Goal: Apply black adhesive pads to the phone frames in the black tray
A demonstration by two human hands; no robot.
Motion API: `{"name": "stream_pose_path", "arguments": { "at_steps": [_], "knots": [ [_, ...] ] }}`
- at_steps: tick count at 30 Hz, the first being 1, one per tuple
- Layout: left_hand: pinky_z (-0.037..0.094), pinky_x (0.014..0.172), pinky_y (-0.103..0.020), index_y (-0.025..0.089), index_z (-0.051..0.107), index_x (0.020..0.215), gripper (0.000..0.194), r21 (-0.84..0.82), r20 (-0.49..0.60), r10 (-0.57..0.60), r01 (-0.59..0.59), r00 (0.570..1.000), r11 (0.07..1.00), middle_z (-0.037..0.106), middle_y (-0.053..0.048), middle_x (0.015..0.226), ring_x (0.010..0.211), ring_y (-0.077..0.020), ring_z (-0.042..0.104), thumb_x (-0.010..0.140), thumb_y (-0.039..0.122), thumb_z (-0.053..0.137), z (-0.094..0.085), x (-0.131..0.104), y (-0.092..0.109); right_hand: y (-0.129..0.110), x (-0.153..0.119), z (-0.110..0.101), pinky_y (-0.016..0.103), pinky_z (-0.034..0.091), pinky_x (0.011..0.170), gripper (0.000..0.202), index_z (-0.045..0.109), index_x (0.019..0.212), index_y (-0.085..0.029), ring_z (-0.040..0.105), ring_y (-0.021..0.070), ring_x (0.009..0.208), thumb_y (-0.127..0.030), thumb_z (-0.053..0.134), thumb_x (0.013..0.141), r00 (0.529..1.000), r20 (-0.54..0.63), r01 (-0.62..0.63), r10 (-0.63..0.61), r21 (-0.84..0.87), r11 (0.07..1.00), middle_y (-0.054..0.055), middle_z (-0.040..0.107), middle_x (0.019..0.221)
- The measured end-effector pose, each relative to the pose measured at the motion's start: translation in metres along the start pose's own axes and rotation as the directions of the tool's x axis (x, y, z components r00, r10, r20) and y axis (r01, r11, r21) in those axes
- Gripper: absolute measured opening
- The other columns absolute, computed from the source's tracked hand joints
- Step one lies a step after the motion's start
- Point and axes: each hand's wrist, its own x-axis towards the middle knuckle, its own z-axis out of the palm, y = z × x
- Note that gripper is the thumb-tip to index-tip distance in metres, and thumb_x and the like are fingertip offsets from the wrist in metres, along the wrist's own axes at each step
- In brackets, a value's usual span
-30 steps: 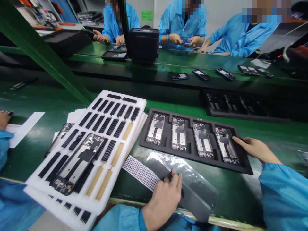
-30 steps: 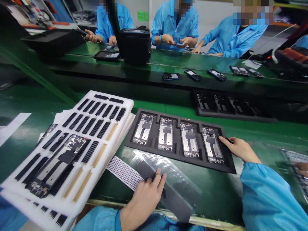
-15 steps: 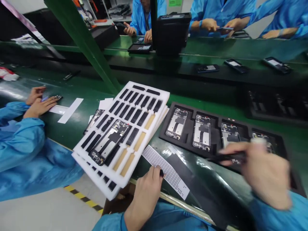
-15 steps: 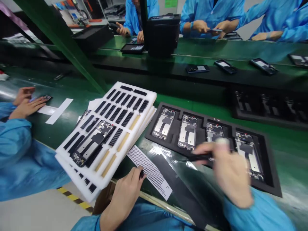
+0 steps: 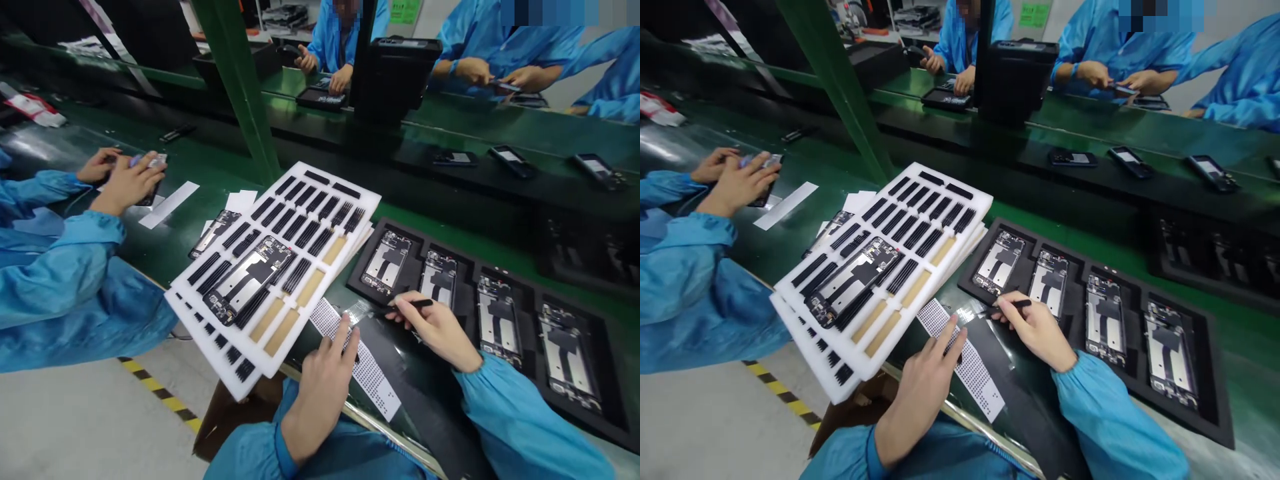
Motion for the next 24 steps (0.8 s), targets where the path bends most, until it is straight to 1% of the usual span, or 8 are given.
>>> {"name": "stream_pose_path", "arguments": {
  "at_steps": [5,13,17,19,20,21,23,24],
  "knots": [
    [0.061,0.057,-0.026,0.025,0.047,0.151,0.072,0.01,-0.001,0.06,-0.06,0.998,0.998,0.04,-0.012,0.162,0.092,-0.0205,0.069,0.084,-0.001,0.055,0.004,0.018,0.005,0.012,-0.008,-0.001,0.029,0.054,0.056,0.042,0.069,0.094,-0.019,0.069,0.0188,0.063,-0.057,0.051,0.101,1.0,-0.008,0.013,-0.013,-0.084,0.996,0.006,0.076,0.08],
    [0.059,0.055,-0.028,0.021,0.055,0.146,0.064,0.039,0.039,0.095,-0.096,0.995,0.995,0.053,-0.014,0.152,0.082,-0.0198,0.07,0.085,-0.001,0.054,0.002,0.035,0.004,0.004,-0.002,0.002,0.03,0.054,0.066,0.031,0.07,0.097,-0.024,0.072,0.02,0.069,-0.047,0.05,0.104,0.998,0.054,0.047,-0.035,-0.246,0.968,0.001,0.078,0.083],
    [0.058,0.055,-0.029,0.022,0.06,0.141,0.057,-0.025,0.069,0.085,-0.084,0.994,0.996,0.057,-0.017,0.147,0.081,-0.0211,0.071,0.087,0.002,0.055,0.002,0.04,0.001,0.005,-0.002,0.005,0.031,0.057,0.063,0.039,0.073,0.099,-0.021,0.073,0.0215,0.069,-0.052,0.05,0.102,1.0,0.02,-0.02,0.022,-0.095,0.995,0.006,0.079,0.088],
    [0.058,0.063,-0.029,0.023,0.064,0.133,0.048,-0.228,0.024,0.01,-0.004,1.0,0.974,0.064,-0.014,0.139,0.09,-0.022,0.072,0.091,0.004,0.053,-0.001,0.042,-0.001,0.004,-0.009,0.008,0.031,0.058,0.061,0.041,0.073,0.098,-0.018,0.074,0.0226,0.07,-0.054,0.054,0.1,0.997,-0.055,-0.039,0.044,0.095,0.995,0.009,0.079,0.085],
    [0.057,0.067,-0.028,0.023,0.065,0.13,0.042,-0.411,0.001,-0.062,0.057,0.998,0.91,0.069,-0.013,0.131,0.092,-0.0212,0.071,0.094,0.008,0.051,-0.004,0.042,-0.002,0.003,-0.014,0.009,0.031,0.058,0.059,0.04,0.072,0.098,-0.018,0.074,0.0228,0.069,-0.054,0.056,0.1,0.992,-0.112,-0.029,0.051,0.193,0.981,0.009,0.079,0.083],
    [0.056,0.066,-0.026,0.022,0.065,0.128,0.034,-0.626,0.006,-0.15,0.121,0.989,0.771,0.073,-0.012,0.121,0.088,-0.0191,0.071,0.098,0.015,0.048,-0.007,0.043,-0.002,0.001,-0.022,0.012,0.031,0.058,0.059,0.039,0.072,0.098,-0.018,0.074,0.0227,0.068,-0.054,0.057,0.099,0.983,-0.172,-0.008,0.058,0.275,0.961,0.009,0.079,0.081],
    [0.048,0.053,-0.021,0.019,0.063,0.123,0.034,-0.945,0.145,-0.27,0.215,0.952,0.248,0.075,-0.009,0.096,0.065,-0.0134,0.064,0.104,0.037,0.041,-0.016,0.043,0.001,-0.006,-0.039,0.017,0.032,0.059,0.061,0.035,0.072,0.1,-0.019,0.074,0.0229,0.067,-0.051,0.058,0.1,0.959,-0.273,0.039,0.07,0.375,0.926,0.009,0.079,0.078],
    [0.04,0.044,-0.02,0.017,0.062,0.12,0.042,-0.969,0.247,-0.257,0.242,0.934,-0.052,0.072,-0.006,0.085,0.053,-0.0104,0.056,0.104,0.048,0.038,-0.021,0.043,0.004,-0.01,-0.049,0.021,0.033,0.06,0.063,0.032,0.073,0.1,-0.02,0.075,0.0233,0.069,-0.049,0.058,0.101,0.948,-0.309,0.053,0.078,0.394,0.918,0.009,0.079,0.08]
  ]
}}
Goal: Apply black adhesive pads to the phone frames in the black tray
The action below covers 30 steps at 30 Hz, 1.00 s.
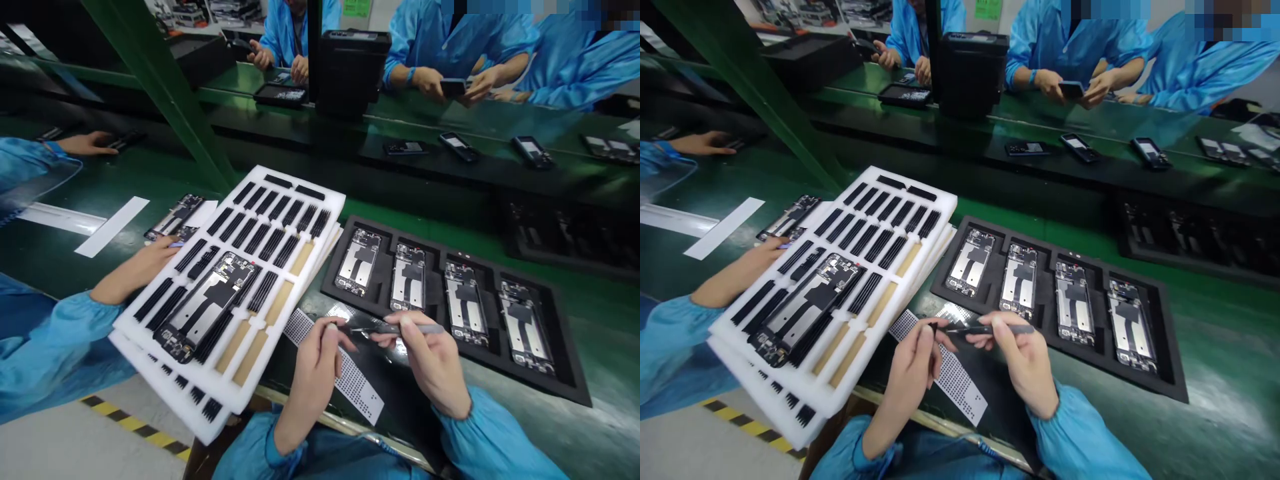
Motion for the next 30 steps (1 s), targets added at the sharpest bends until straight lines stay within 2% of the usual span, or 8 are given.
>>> {"name": "stream_pose_path", "arguments": {
  "at_steps": [2,3,5,8,15,19,24,30],
  "knots": [
    [0.025,0.037,-0.018,0.014,0.063,0.112,0.054,-0.412,0.112,-0.131,0.166,0.985,0.896,0.065,-0.002,0.071,0.041,-0.006,0.041,0.101,0.06,0.037,0.007,-0.004,0.009,-0.005,-0.018,0.004,0.036,0.063,0.07,0.028,0.074,0.1,-0.023,0.076,0.025,0.074,-0.046,0.059,0.101,0.998,-0.061,0.008,-0.009,-0.019,1.0,0.008,0.079,0.086],
    [0.021,0.036,-0.018,0.012,0.064,0.108,0.055,-0.527,0.164,-0.145,0.211,0.976,0.823,0.062,-0.001,0.067,0.039,-0.0048,0.038,0.1,0.062,0.04,0.01,-0.006,0.012,-0.008,-0.024,0.006,0.037,0.064,0.074,0.026,0.075,0.1,-0.024,0.077,0.0261,0.079,-0.045,0.059,0.101,0.996,-0.088,0.013,-0.017,-0.049,0.999,0.008,0.079,0.091],
    [0.021,0.037,-0.017,0.011,0.065,0.103,0.052,-0.636,0.216,-0.13,0.241,0.968,0.734,0.061,0.0,0.064,0.038,-0.0034,0.037,0.098,0.06,0.048,0.016,-0.01,0.018,-0.011,-0.032,0.009,0.04,0.064,0.081,0.025,0.077,0.1,-0.026,0.077,0.0284,0.087,-0.045,0.06,0.1,0.991,-0.129,0.032,-0.047,-0.114,0.993,0.009,0.078,0.1],
    [0.02,0.036,-0.016,0.01,0.066,0.099,0.048,-0.673,0.238,-0.102,0.239,0.966,0.7,0.062,-0.001,0.063,0.037,-0.0026,0.037,0.098,0.057,0.052,0.021,-0.014,0.021,-0.013,-0.034,0.013,0.04,0.065,0.08,0.026,0.078,0.099,-0.026,0.076,0.0292,0.089,-0.046,0.061,0.099,0.986,-0.146,0.062,-0.083,-0.14,0.988,0.009,0.077,0.102],
    [0.021,0.037,-0.016,0.01,0.066,0.1,0.046,-0.681,0.233,-0.057,0.205,0.971,0.703,0.064,-0.002,0.064,0.037,-0.0029,0.037,0.099,0.054,0.05,0.026,-0.018,0.022,-0.015,-0.042,0.013,0.035,0.068,0.073,0.024,0.076,0.098,-0.025,0.077,0.0242,0.074,-0.042,0.059,0.101,0.985,-0.151,0.076,-0.079,-0.023,0.997,0.008,0.077,0.095],
    [0.021,0.037,-0.017,0.011,0.065,0.099,0.045,-0.672,0.221,-0.059,0.195,0.974,0.714,0.063,-0.002,0.062,0.038,-0.0037,0.037,0.099,0.054,0.051,0.028,-0.019,0.023,-0.011,-0.046,0.009,0.033,0.066,0.075,0.019,0.075,0.099,-0.023,0.076,0.0235,0.08,-0.035,0.06,0.101,0.966,-0.164,0.174,-0.2,-0.163,0.971,0.007,0.076,0.095],
    [0.021,0.039,-0.018,0.012,0.066,0.1,0.042,-0.63,0.201,-0.085,0.195,0.976,0.752,0.063,-0.001,0.065,0.041,-0.0039,0.038,0.099,0.051,0.052,0.03,-0.024,0.026,-0.015,-0.047,0.004,0.024,0.061,0.076,0.016,0.074,0.1,-0.025,0.074,0.0186,0.085,-0.023,0.058,0.101,0.917,-0.099,0.326,-0.387,-0.373,0.869,0.003,0.077,0.094],
    [0.025,0.042,-0.018,0.012,0.067,0.102,0.026,-0.655,0.205,-0.059,0.181,0.977,0.733,0.061,0.0,0.066,0.044,-0.0047,0.039,0.093,0.036,0.06,0.034,-0.028,0.028,-0.022,-0.05,0.006,0.021,0.059,0.072,0.017,0.072,0.103,-0.026,0.075,0.0164,0.08,-0.019,0.057,0.101,0.88,-0.033,0.417,-0.475,-0.427,0.802,0.001,0.077,0.091]
  ]
}}
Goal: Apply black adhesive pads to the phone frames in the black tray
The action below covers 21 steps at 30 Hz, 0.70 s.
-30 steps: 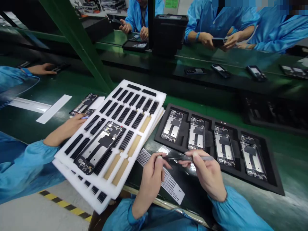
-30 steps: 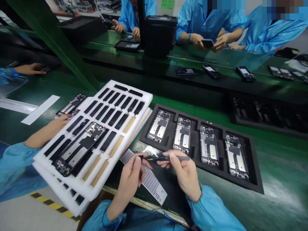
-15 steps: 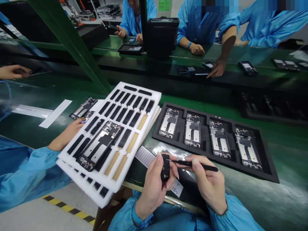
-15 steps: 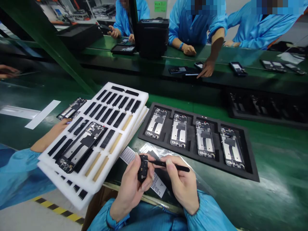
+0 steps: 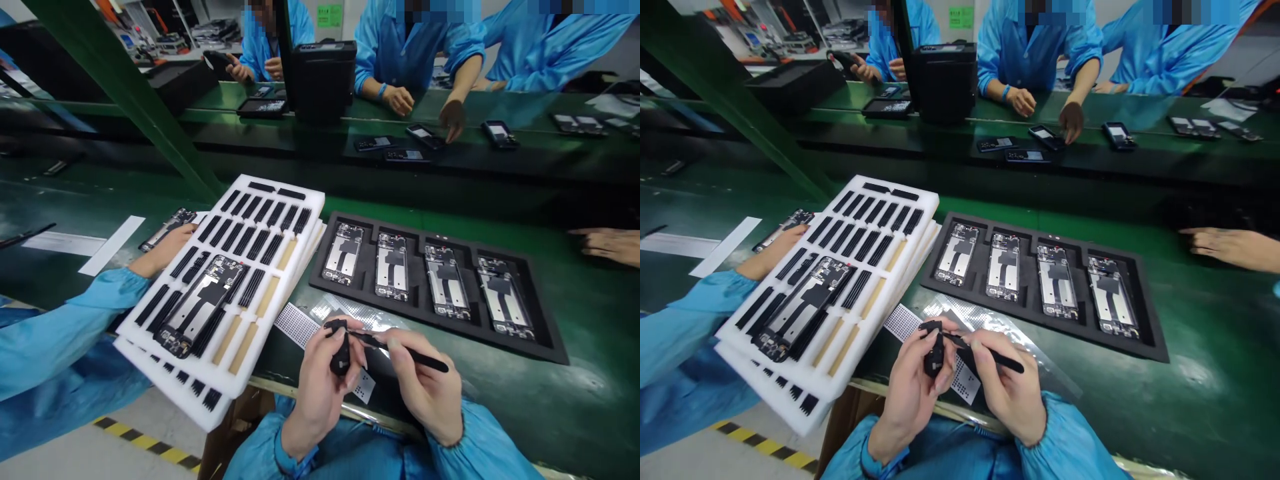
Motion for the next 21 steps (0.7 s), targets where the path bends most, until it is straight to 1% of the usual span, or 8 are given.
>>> {"name": "stream_pose_path", "arguments": {
  "at_steps": [5,7,9,11,13,16,18,21],
  "knots": [
    [0.03,0.045,-0.019,0.014,0.062,0.109,0.027,0.065,-0.117,0.084,-0.076,0.99,0.995,0.062,-0.001,0.075,0.047,-0.0053,0.041,0.095,0.037,0.058,-0.004,0.002,-0.003,0.018,-0.01,-0.008,0.025,0.061,0.066,0.016,0.072,0.101,-0.025,0.075,0.0179,0.073,-0.027,0.056,0.104,0.98,-0.118,-0.138,0.162,0.184,0.973,0.003,0.078,0.087],
    [0.031,0.044,-0.019,0.017,0.059,0.111,0.026,0.214,-0.207,0.229,-0.184,0.951,0.959,0.061,0.0,0.08,0.048,-0.0051,0.041,0.097,0.039,0.057,-0.01,0.003,-0.005,0.036,-0.016,-0.021,0.025,0.061,0.062,0.019,0.07,0.098,-0.024,0.074,0.0173,0.065,-0.032,0.054,0.105,0.939,-0.168,-0.241,0.301,0.304,0.922,0.004,0.077,0.081],
    [0.035,0.044,-0.019,0.02,0.056,0.114,0.023,0.483,-0.173,0.368,-0.247,0.914,0.84,0.06,0.001,0.081,0.05,-0.0065,0.043,0.1,0.038,0.051,-0.02,0.005,-0.008,0.056,-0.021,-0.035,0.025,0.06,0.056,0.023,0.069,0.095,-0.021,0.072,0.0175,0.059,-0.039,0.057,0.104,0.894,-0.163,-0.344,0.418,0.349,0.871,0.005,0.077,0.075],
    [0.044,0.053,-0.021,0.021,0.056,0.121,0.023,0.774,0.05,0.404,-0.291,0.913,0.562,0.062,0.0,0.084,0.059,-0.0097,0.053,0.103,0.027,0.043,-0.03,0.007,-0.014,0.074,-0.026,-0.045,0.025,0.059,0.052,0.029,0.069,0.091,-0.019,0.071,0.0182,0.055,-0.046,0.062,0.1,0.861,-0.133,-0.424,0.49,0.344,0.838,0.007,0.076,0.072],
    [0.053,0.069,-0.026,0.019,0.054,0.131,0.04,0.916,0.331,0.292,-0.38,0.897,0.13,0.068,-0.005,0.094,0.076,-0.015,0.063,0.096,0.008,0.038,-0.037,0.009,-0.022,0.085,-0.031,-0.049,0.027,0.06,0.051,0.034,0.069,0.09,-0.018,0.07,0.019,0.054,-0.051,0.064,0.098,0.85,-0.101,-0.458,0.516,0.34,0.821,0.009,0.076,0.071],
    [0.057,0.084,-0.037,0.014,0.052,0.141,0.069,0.767,0.523,0.046,-0.447,0.851,-0.46,0.069,-0.012,0.123,0.102,-0.0242,0.065,0.077,-0.008,0.039,-0.038,0.013,-0.034,0.091,-0.034,-0.043,0.029,0.062,0.056,0.033,0.068,0.093,-0.019,0.072,0.0199,0.058,-0.051,0.062,0.098,0.859,-0.069,-0.459,0.508,0.338,0.822,0.008,0.077,0.075],
    [0.059,0.08,-0.037,0.012,0.053,0.142,0.075,0.623,0.514,-0.045,-0.409,0.856,-0.667,0.061,-0.012,0.141,0.105,-0.026,0.064,0.071,-0.009,0.044,-0.036,0.017,-0.039,0.092,-0.034,-0.035,0.029,0.063,0.059,0.031,0.068,0.095,-0.02,0.073,0.0204,0.06,-0.05,0.061,0.099,0.863,-0.056,-0.459,0.502,0.327,0.826,0.008,0.077,0.076],
    [0.061,0.071,-0.034,0.013,0.054,0.144,0.076,0.481,0.495,-0.102,-0.37,0.863,-0.795,0.05,-0.009,0.155,0.097,-0.0236,0.063,0.071,-0.007,0.049,-0.033,0.024,-0.043,0.095,-0.034,-0.023,0.032,0.063,0.061,0.034,0.068,0.096,-0.02,0.074,0.0217,0.062,-0.053,0.059,0.099,0.861,-0.047,-0.471,0.506,0.298,0.83,0.008,0.077,0.077]
  ]
}}
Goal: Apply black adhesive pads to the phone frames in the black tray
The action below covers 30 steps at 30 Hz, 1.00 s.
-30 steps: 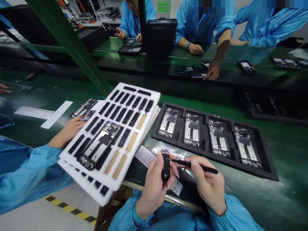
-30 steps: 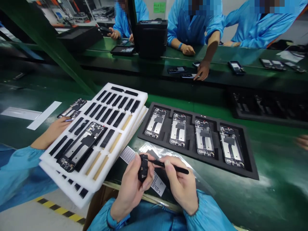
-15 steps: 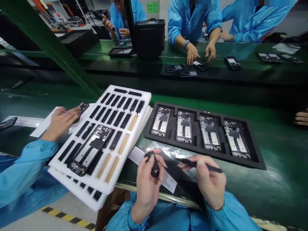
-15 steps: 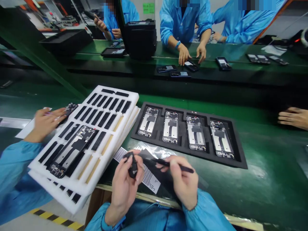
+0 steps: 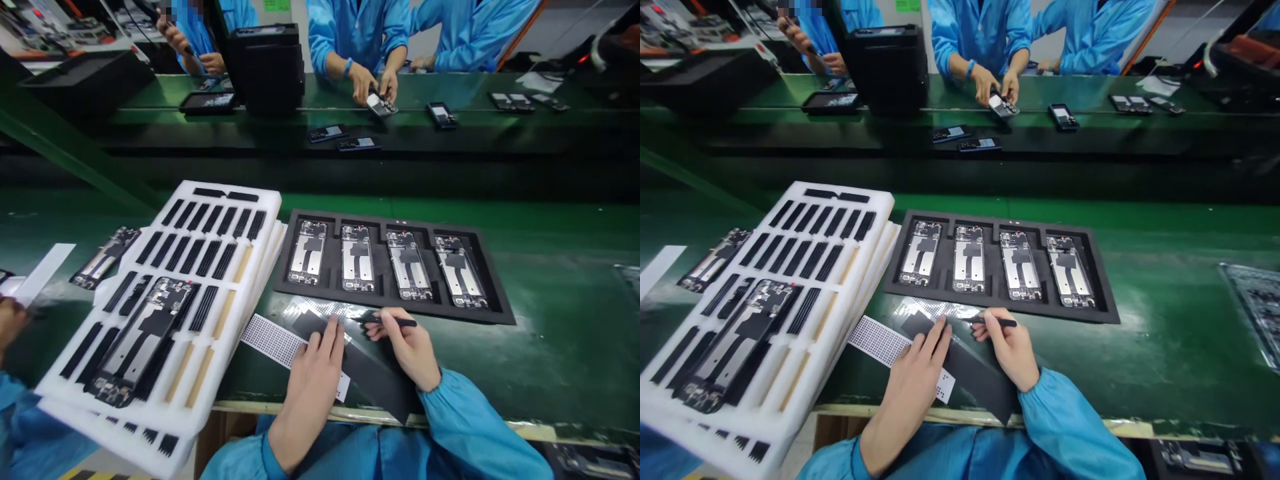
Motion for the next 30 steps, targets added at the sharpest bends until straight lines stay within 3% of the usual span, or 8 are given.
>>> {"name": "stream_pose_path", "arguments": {
  "at_steps": [7,17,20,23,25,27,29,30],
  "knots": [
    [0.061,0.062,-0.03,0.017,0.052,0.147,0.077,0.093,-0.039,0.001,0.003,0.999,0.996,0.049,-0.004,0.156,0.088,-0.0216,0.06,0.074,-0.006,0.052,0.004,0.009,0.001,0.011,0.003,0.008,0.034,0.064,0.064,0.035,0.068,0.096,-0.021,0.075,0.0235,0.066,-0.055,0.059,0.099,1.0,-0.012,-0.01,0.009,-0.023,1.0,0.007,0.077,0.079],
    [0.063,0.065,-0.035,0.014,0.05,0.149,0.072,0.062,0.004,0.004,-0.004,1.0,0.998,0.043,-0.011,0.16,0.09,-0.0242,0.062,0.079,-0.004,0.05,0.006,0.014,0.002,0.006,0.001,0.007,0.032,0.063,0.065,0.031,0.068,0.096,-0.02,0.075,0.0219,0.066,-0.049,0.058,0.101,1.0,-0.024,-0.007,0.005,-0.066,0.998,0.007,0.077,0.08],
    [0.062,0.066,-0.037,0.016,0.052,0.147,0.071,-0.018,0.011,-0.012,0.012,1.0,1.0,0.046,-0.011,0.158,0.09,-0.0251,0.065,0.079,-0.006,0.048,0.006,0.015,0.001,0.004,0.003,0.008,0.032,0.063,0.066,0.032,0.069,0.097,-0.019,0.074,0.0216,0.067,-0.048,0.057,0.102,1.0,-0.014,0.017,-0.018,-0.08,0.997,0.007,0.077,0.081],
    [0.061,0.08,-0.041,0.02,0.054,0.144,0.063,-0.337,-0.039,-0.158,0.136,0.987,0.932,0.056,-0.011,0.149,0.102,-0.0268,0.066,0.086,-0.004,0.043,0.004,0.013,-0.001,0.003,0.004,0.007,0.032,0.063,0.067,0.03,0.07,0.098,-0.019,0.074,0.0216,0.068,-0.046,0.058,0.102,0.999,-0.026,0.023,-0.025,-0.061,0.998,0.008,0.078,0.082],
    [0.057,0.089,-0.04,0.021,0.051,0.142,0.05,-0.701,0.004,-0.342,0.246,0.94,0.669,0.066,-0.012,0.134,0.108,-0.0251,0.065,0.096,0.006,0.039,-0.002,0.01,-0.004,-0.001,0.002,0.004,0.032,0.062,0.066,0.029,0.071,0.099,-0.019,0.073,0.0213,0.067,-0.044,0.057,0.103,0.999,-0.045,0.016,-0.017,-0.005,1.0,0.007,0.077,0.081],
    [0.056,0.077,-0.033,0.021,0.048,0.136,0.035,-0.941,0.211,-0.383,0.293,0.899,0.171,0.07,-0.011,0.114,0.089,-0.0189,0.066,0.102,0.02,0.038,-0.011,0.008,-0.008,-0.01,-0.004,-0.001,0.032,0.062,0.066,0.028,0.071,0.099,-0.02,0.074,0.0217,0.068,-0.042,0.055,0.104,0.998,-0.057,0.018,-0.015,0.062,0.998,0.006,0.076,0.077],
    [0.05,0.057,-0.026,0.021,0.048,0.126,0.026,-0.893,0.389,-0.195,0.317,0.9,-0.319,0.068,-0.007,0.101,0.063,-0.0115,0.057,0.102,0.028,0.042,-0.024,0.006,-0.011,-0.024,-0.012,-0.005,0.032,0.062,0.068,0.026,0.072,0.1,-0.021,0.075,0.0225,0.072,-0.038,0.054,0.105,0.999,-0.038,0.039,-0.036,0.08,0.996,0.006,0.076,0.078],
    [0.045,0.05,-0.023,0.02,0.048,0.122,0.023,-0.809,0.418,-0.083,0.33,0.905,-0.486,0.066,-0.005,0.098,0.057,-0.009,0.05,0.1,0.029,0.046,-0.03,0.006,-0.012,-0.033,-0.016,-0.007,0.031,0.062,0.068,0.025,0.073,0.099,-0.021,0.075,0.0223,0.073,-0.036,0.054,0.105,0.998,-0.018,0.059,-0.058,0.06,0.996,0.006,0.076,0.081]
  ]
}}
